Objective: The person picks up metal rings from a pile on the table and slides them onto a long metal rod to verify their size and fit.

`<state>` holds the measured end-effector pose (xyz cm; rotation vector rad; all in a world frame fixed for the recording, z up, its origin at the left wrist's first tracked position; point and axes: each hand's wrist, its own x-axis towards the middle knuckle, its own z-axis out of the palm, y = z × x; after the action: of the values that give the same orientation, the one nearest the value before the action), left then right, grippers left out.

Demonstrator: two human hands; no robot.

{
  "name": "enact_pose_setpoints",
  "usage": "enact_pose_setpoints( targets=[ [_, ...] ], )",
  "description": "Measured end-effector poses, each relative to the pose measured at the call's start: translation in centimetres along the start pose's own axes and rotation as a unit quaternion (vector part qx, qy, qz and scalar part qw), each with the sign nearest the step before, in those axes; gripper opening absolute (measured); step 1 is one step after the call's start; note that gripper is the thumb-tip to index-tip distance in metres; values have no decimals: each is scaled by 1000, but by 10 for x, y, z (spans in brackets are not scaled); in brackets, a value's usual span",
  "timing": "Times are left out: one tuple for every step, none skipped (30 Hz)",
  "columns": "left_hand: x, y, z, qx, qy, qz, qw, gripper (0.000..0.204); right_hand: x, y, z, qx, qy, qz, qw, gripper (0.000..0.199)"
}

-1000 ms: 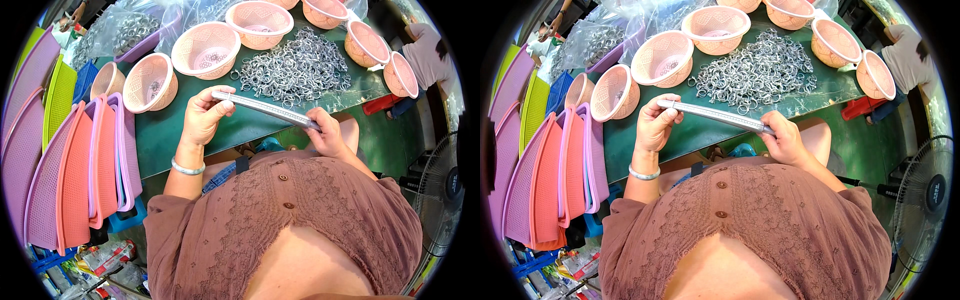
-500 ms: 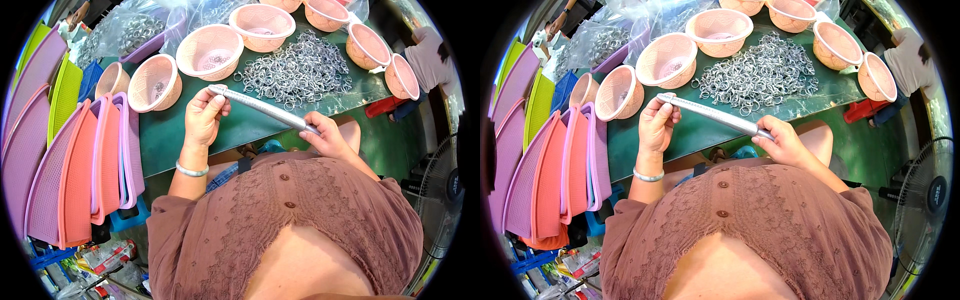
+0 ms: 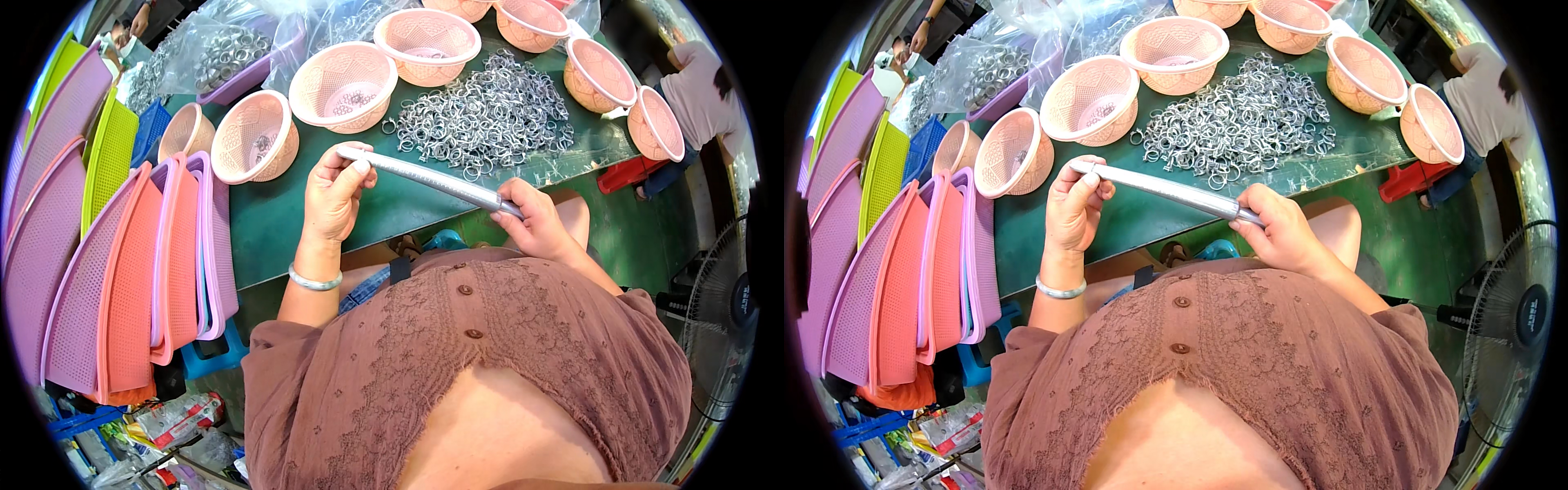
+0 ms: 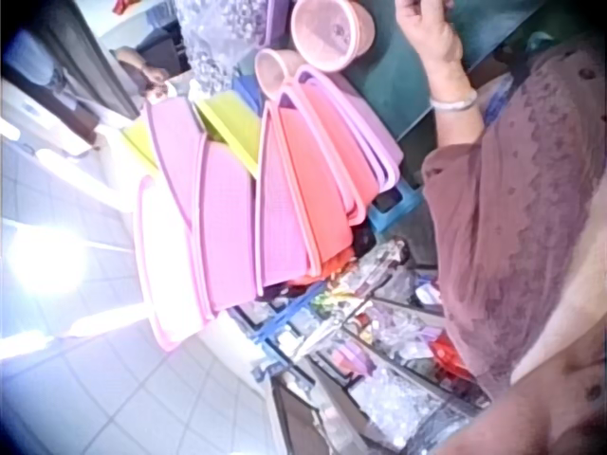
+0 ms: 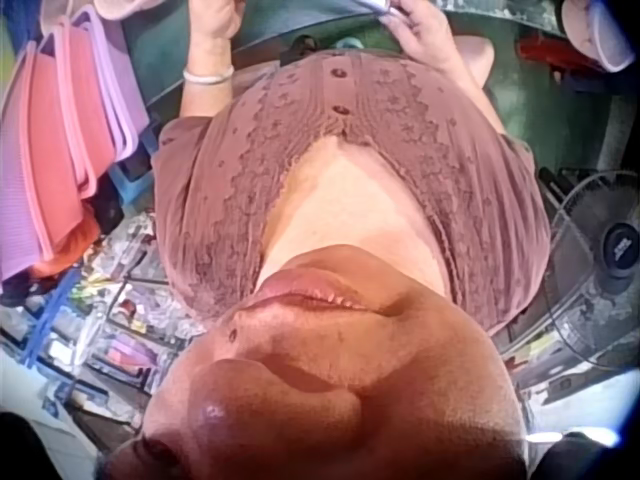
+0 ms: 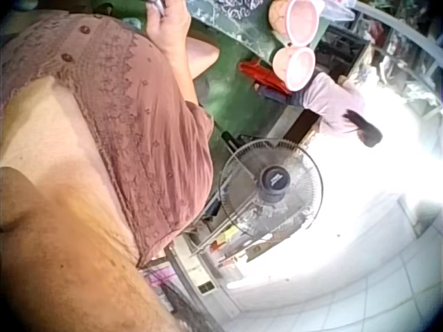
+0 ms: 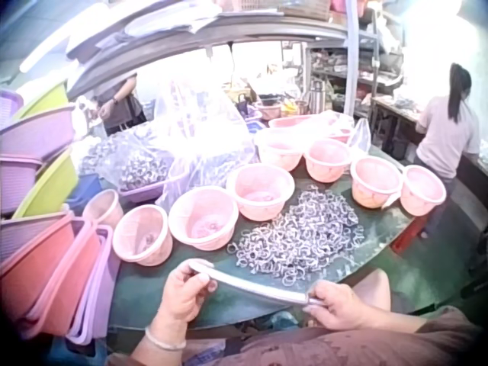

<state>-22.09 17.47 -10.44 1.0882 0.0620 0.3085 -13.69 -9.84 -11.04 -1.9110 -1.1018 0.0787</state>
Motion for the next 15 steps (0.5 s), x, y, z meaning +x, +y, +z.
enact_pose_setpoints(
  targets=[
    [0, -1, 3, -15, 8, 9, 1000, 18, 0, 0, 0, -4, 4, -7, 1000, 18],
    [1, -3, 3, -29, 7, 16, 999, 17, 1, -1, 1, 10, -5, -3, 1000, 18],
    [2, -6, 2, -45, 6, 23, 999, 16, 1, -1, 0, 23, -15, 1, 1000, 17],
    [3, -8, 2, -60, 5, 31, 998, 16, 1, -1, 0, 37, -25, 5, 999, 17],
    [2, -8, 3, -62, 16, 30, 997, 15, 1, -2, 0, 85, -47, 44, 994, 17],
    [3, -7, 5, -65, 25, 28, 997, 14, 0, -2, -1, 132, -69, 83, 985, 16],
    [3, -6, 6, -69, 35, 27, 997, 14, -1, -2, -2, 179, -90, 121, 972, 16],
    [7, -5, -1, -106, 61, 40, 992, 14, -2, -2, -3, 163, -81, 117, 976, 16],
    [10, 1, -11, -142, 87, 53, 985, 15, -4, -1, -5, 148, -72, 111, 980, 15],
    [9, 7, -19, -166, 82, 50, 981, 14, -6, 1, -6, 133, -64, 105, 984, 15],
    [7, 11, -25, -190, 40, 54, 979, 15, -9, 4, -9, 146, -56, 115, 981, 15],
    [4, 13, -26, -238, 7, 28, 971, 18, -14, 9, -12, 160, -51, 125, 978, 15],
    [2, 14, -28, -286, -26, 2, 958, 20, -17, 12, -14, 174, -46, 136, 974, 15],
    [0, 12, -29, -324, -42, -14, 945, 23, -19, 12, -15, 198, -34, 157, 967, 14],
    [-1, 9, -30, -361, -60, -29, 930, 26, -19, 12, -15, 215, -29, 164, 962, 14]
  ],
)
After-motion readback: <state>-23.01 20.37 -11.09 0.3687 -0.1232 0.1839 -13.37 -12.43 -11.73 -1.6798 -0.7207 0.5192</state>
